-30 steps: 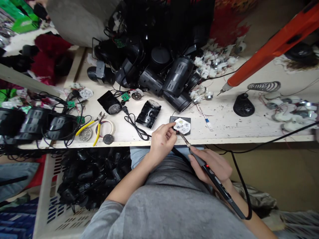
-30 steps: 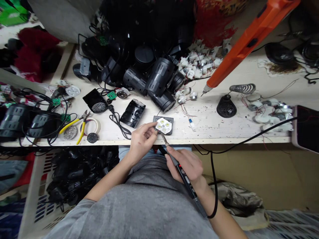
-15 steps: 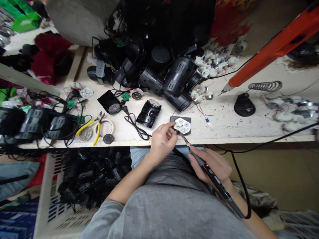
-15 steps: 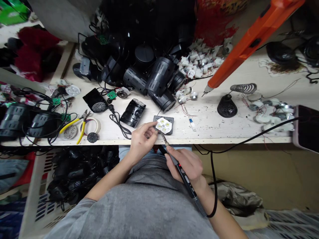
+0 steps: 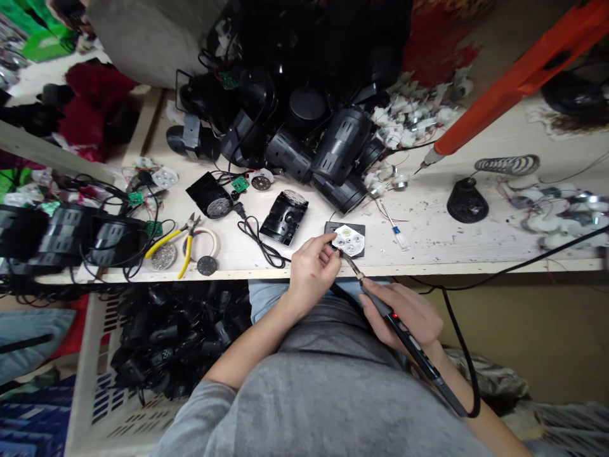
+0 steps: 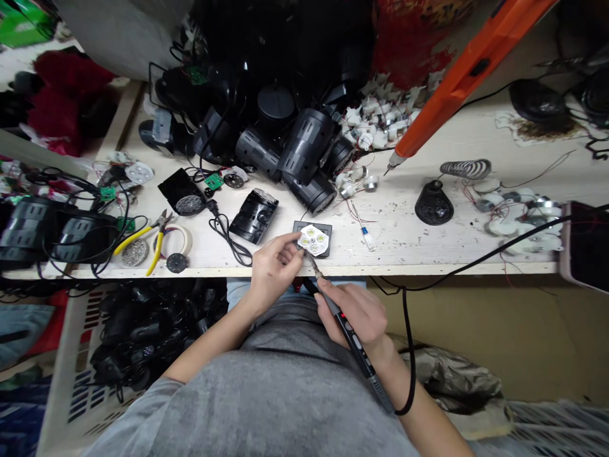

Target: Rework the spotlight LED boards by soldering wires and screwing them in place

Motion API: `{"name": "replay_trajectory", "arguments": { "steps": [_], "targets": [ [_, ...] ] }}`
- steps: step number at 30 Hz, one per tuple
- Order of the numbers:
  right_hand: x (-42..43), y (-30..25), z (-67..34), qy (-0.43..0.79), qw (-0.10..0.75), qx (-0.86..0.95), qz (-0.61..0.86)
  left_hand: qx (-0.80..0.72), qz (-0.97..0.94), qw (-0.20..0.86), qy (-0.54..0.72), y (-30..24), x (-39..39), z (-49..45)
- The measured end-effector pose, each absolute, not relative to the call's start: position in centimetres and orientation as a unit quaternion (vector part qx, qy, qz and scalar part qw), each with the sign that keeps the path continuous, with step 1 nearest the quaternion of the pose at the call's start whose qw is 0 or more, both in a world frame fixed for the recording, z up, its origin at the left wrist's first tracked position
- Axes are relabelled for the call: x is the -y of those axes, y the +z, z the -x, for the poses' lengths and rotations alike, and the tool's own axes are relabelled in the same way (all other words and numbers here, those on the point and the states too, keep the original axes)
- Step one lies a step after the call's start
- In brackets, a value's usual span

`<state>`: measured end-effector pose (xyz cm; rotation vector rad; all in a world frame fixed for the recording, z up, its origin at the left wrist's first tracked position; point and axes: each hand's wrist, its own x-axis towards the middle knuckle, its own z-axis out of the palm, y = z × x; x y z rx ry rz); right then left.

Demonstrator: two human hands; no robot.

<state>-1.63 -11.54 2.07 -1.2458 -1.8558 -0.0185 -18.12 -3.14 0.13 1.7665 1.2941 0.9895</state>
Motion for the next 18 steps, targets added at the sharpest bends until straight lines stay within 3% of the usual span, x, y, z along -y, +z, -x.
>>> {"name": "replay_trajectory", "arguments": {
  "steps": [18],
  "targets": [
    [11.88,3.00,1.41,-0.014,0.453,0.743,0.492,-0.505,-0.681,0.366,0.383,0.24,3.00,18.12]
  ]
}}
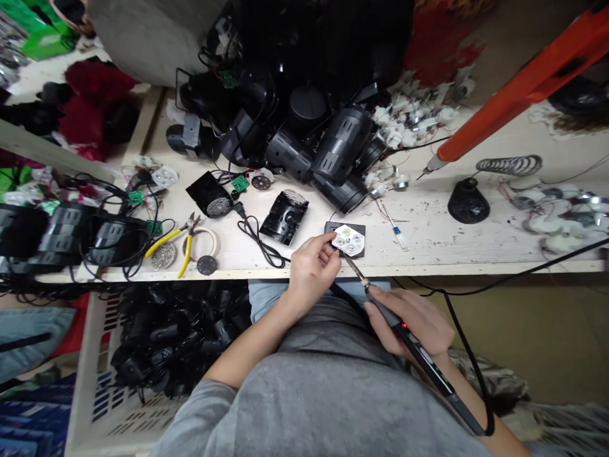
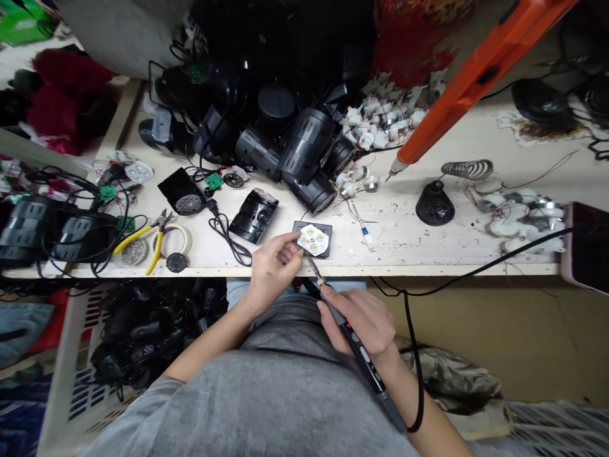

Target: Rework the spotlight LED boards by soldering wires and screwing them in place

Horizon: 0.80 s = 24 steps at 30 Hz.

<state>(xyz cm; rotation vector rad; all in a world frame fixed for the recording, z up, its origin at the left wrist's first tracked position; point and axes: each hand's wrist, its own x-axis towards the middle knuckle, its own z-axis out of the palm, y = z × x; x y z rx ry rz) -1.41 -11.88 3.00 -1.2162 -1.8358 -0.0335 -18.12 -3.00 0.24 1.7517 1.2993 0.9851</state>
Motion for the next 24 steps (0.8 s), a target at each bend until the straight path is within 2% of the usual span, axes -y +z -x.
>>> {"name": "replay_trajectory", "arguments": {
  "steps": [17,21,24],
  "targets": [
    [12.7,2.3,0.2,-0.043,0.450,0.715,0.533,-0.500,-0.681,0.376,0.381,0.4,2.9,18.3],
    [12.4,2.5,-1.5,-0.101,0.446,0.683,0.570,-0.504,-0.663,0.390,0.394,0.5,2.8,18.4],
    [11.2,3.4,-4.5,-0.178,0.479,0.564,0.648,-0.506,-0.656,0.397,0.394,0.5,2.8,18.5]
  ]
}}
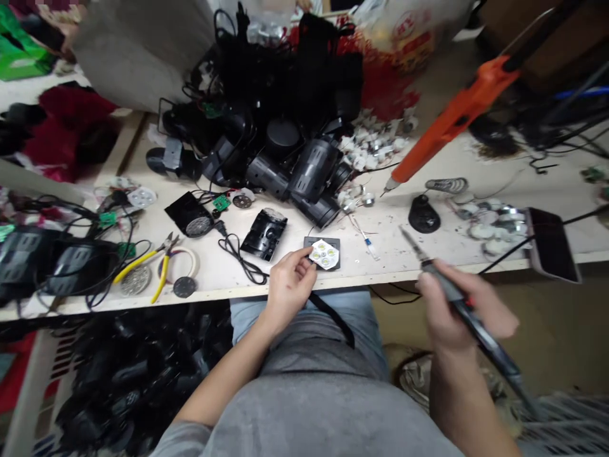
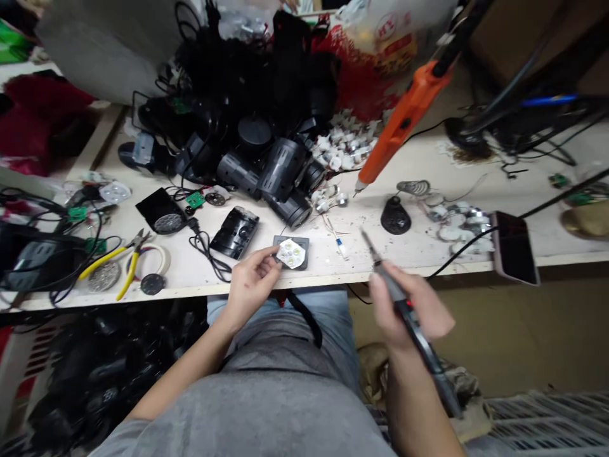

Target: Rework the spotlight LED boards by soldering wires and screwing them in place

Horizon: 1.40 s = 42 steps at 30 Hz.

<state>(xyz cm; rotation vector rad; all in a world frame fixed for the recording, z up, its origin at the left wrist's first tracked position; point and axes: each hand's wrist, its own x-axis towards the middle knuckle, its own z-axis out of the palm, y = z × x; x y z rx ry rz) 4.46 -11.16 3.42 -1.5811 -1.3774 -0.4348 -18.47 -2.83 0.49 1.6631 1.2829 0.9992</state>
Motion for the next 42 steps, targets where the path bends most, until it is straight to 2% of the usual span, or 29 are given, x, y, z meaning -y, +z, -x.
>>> {"name": "replay_trajectory", "arguments": {
  "steps": [4,6,10,13,17,21,24,28,30,32,34,42],
  "targets": [
    [8.0,5.4,-9.3,-0.184,0.615,0.371,0.671,-0.511,-0.653,0.402,0.388,0.5,2.7,18.5],
    [6.1,6.4,-11.2,-0.139,0.643,0.343,0.671,-0.515,-0.651,0.403,0.386,0.5,2.7,18.3],
    [2.8,7.3,-13.3,0.016,0.575,0.362,0.734,-0.509,-0.652,0.409,0.386,0.7,2.8,18.1],
    [1.3,6.7,-13.5,0.066,0.552,0.362,0.748,-0.502,-0.660,0.410,0.379,0.6,2.9,18.2],
    [0.7,4.9,-13.5,0.089,0.562,0.331,0.753,-0.497,-0.667,0.413,0.371,0.3,3.0,18.5],
    [1.3,3.1,-13.9,0.076,0.607,0.320,0.724,-0.495,-0.665,0.416,0.373,0.0,2.9,18.6],
    [2.6,1.9,-12.8,0.123,0.619,0.320,0.707,-0.490,-0.665,0.421,0.376,0.0,2.9,18.6],
    [5.3,0.7,-7.4,0.191,0.576,0.378,0.700,-0.486,-0.663,0.427,0.376,0.2,3.0,18.5],
    [6.4,0.4,-3.8,0.237,0.493,0.520,0.656,-0.482,-0.667,0.430,0.372,0.3,3.0,18.6],
    [6.7,0.4,-0.9,0.194,0.422,0.657,0.594,-0.476,-0.673,0.432,0.366,0.4,3.0,18.7],
    [6.5,0.4,0.8,0.138,0.387,0.727,0.550,-0.471,-0.676,0.433,0.364,0.4,2.9,18.9],
    [5.3,0.1,0.5,0.046,0.361,0.773,0.520,-0.455,-0.682,0.434,0.374,0.6,3.6,19.6]
  ]
}}
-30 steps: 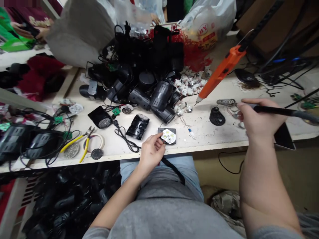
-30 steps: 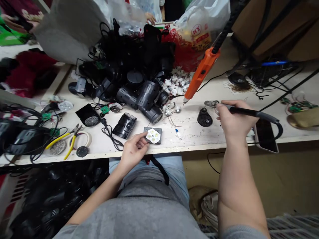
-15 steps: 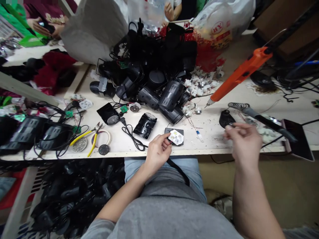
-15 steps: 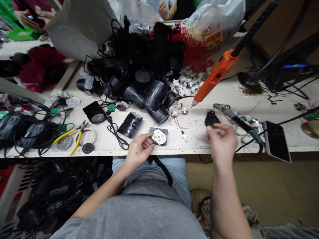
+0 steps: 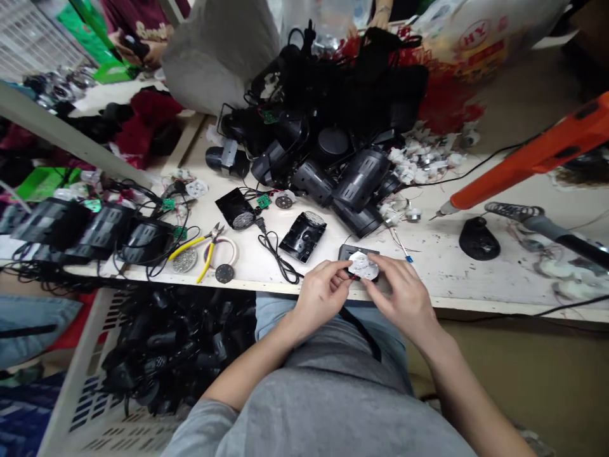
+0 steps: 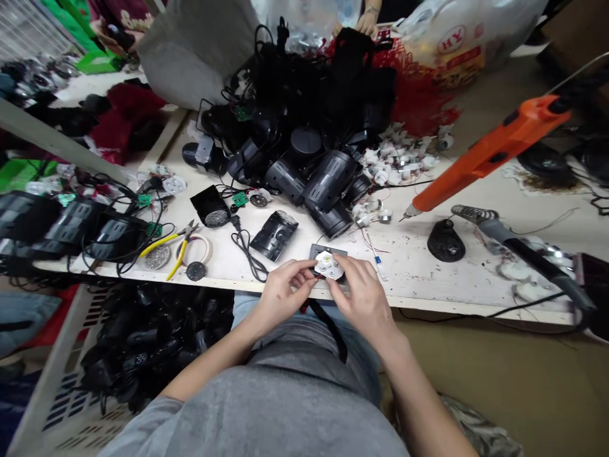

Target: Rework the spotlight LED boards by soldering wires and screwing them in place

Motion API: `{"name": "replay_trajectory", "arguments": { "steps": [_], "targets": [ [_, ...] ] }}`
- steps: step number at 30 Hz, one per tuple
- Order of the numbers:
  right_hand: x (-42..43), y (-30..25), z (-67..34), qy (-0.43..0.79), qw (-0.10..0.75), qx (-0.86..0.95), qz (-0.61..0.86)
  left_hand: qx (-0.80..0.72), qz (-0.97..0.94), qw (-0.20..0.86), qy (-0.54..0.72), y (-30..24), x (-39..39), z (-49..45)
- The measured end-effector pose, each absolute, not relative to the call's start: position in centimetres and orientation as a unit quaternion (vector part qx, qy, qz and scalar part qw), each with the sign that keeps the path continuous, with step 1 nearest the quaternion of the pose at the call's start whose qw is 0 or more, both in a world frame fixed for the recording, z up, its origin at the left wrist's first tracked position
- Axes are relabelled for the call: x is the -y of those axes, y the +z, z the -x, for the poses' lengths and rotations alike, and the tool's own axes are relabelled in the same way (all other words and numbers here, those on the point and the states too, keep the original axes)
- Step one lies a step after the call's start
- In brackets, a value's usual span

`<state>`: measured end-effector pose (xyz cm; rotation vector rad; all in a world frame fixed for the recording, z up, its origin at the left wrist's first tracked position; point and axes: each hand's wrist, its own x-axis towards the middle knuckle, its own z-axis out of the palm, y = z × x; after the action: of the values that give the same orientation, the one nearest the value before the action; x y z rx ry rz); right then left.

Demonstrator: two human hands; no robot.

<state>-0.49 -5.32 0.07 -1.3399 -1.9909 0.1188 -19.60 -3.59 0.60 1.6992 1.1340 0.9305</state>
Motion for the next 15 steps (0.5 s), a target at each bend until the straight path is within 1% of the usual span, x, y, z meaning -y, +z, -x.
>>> {"name": "replay_trajectory", "arguments": {
  "steps": [4,6,9,12,15],
  "targets": [
    [5.1,0.3,-0.1,0.054,0.358,0.789,0.496,-0.464,-0.697,0.362,0.410,1.7,4.2,21.0],
    [4.8,0.4,-0.3,0.048,0.356,0.800,0.481,-0.491,-0.700,0.291,0.429,2.2,4.2,23.2],
    [4.5,0.3,-0.4,0.043,0.350,0.805,0.477,-0.589,-0.659,0.158,0.441,2.6,4.3,28.8],
    [4.6,0.2,-0.5,0.033,0.360,0.800,0.478,-0.703,-0.564,0.084,0.425,2.4,5.1,35.0],
    [4.9,0.2,-0.6,0.050,0.358,0.786,0.501,-0.770,-0.538,0.025,0.342,1.8,6.3,38.4]
  ]
}}
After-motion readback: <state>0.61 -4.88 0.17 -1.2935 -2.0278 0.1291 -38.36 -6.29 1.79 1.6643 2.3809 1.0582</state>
